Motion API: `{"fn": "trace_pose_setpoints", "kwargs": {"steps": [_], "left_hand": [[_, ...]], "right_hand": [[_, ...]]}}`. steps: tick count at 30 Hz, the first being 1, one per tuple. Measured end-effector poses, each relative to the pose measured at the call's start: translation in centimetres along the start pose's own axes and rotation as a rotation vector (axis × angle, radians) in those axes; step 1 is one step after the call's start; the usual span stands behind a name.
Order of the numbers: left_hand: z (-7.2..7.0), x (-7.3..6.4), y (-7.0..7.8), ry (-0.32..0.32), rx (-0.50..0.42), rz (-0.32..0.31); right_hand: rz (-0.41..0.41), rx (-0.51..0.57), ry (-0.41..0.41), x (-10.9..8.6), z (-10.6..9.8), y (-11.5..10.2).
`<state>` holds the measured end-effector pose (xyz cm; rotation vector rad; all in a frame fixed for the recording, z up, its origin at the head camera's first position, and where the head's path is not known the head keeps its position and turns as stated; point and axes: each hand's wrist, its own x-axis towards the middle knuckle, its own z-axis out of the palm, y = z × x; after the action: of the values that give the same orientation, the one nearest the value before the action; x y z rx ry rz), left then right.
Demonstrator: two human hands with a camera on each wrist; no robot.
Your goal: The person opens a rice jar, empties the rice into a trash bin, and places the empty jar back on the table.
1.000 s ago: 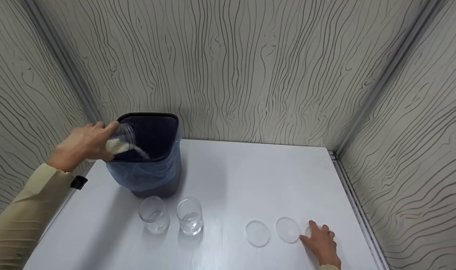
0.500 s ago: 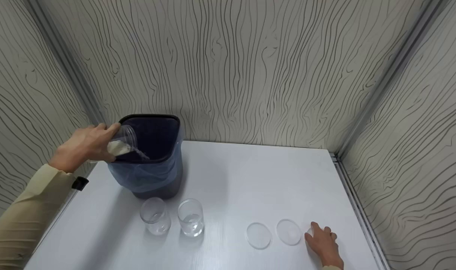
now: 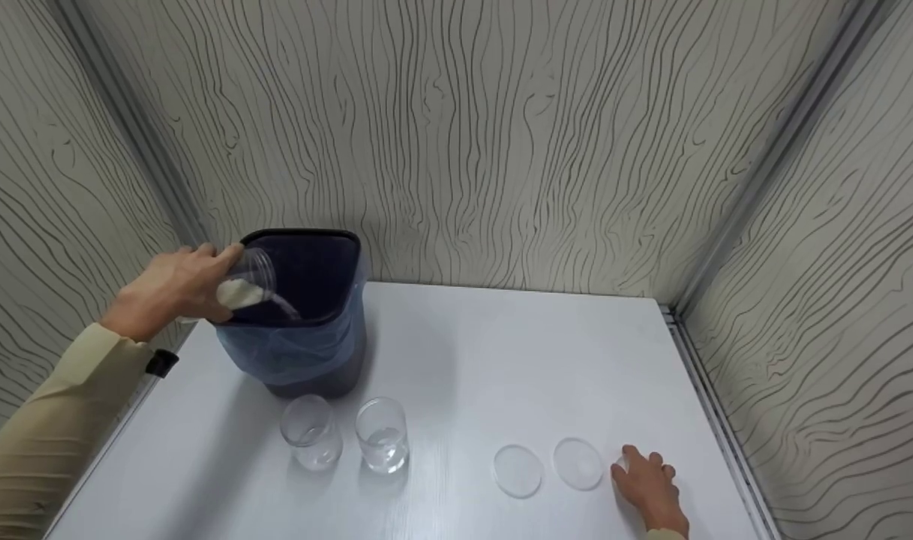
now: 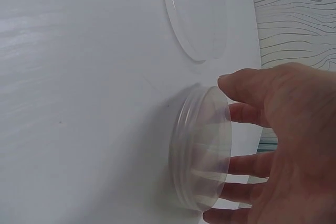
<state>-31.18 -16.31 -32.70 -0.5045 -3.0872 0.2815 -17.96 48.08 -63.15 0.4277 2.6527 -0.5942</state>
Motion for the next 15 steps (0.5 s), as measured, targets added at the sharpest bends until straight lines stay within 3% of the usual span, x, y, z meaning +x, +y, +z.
{"fn": "trace_pose_setpoints", "kwargs": {"steps": [15], "left_hand": [[-1.1,0.1,0.1,0.029,0.013,0.004]], "right_hand": [[0.058,0.023,-0.021,0.1,0.3,0.2]]}}
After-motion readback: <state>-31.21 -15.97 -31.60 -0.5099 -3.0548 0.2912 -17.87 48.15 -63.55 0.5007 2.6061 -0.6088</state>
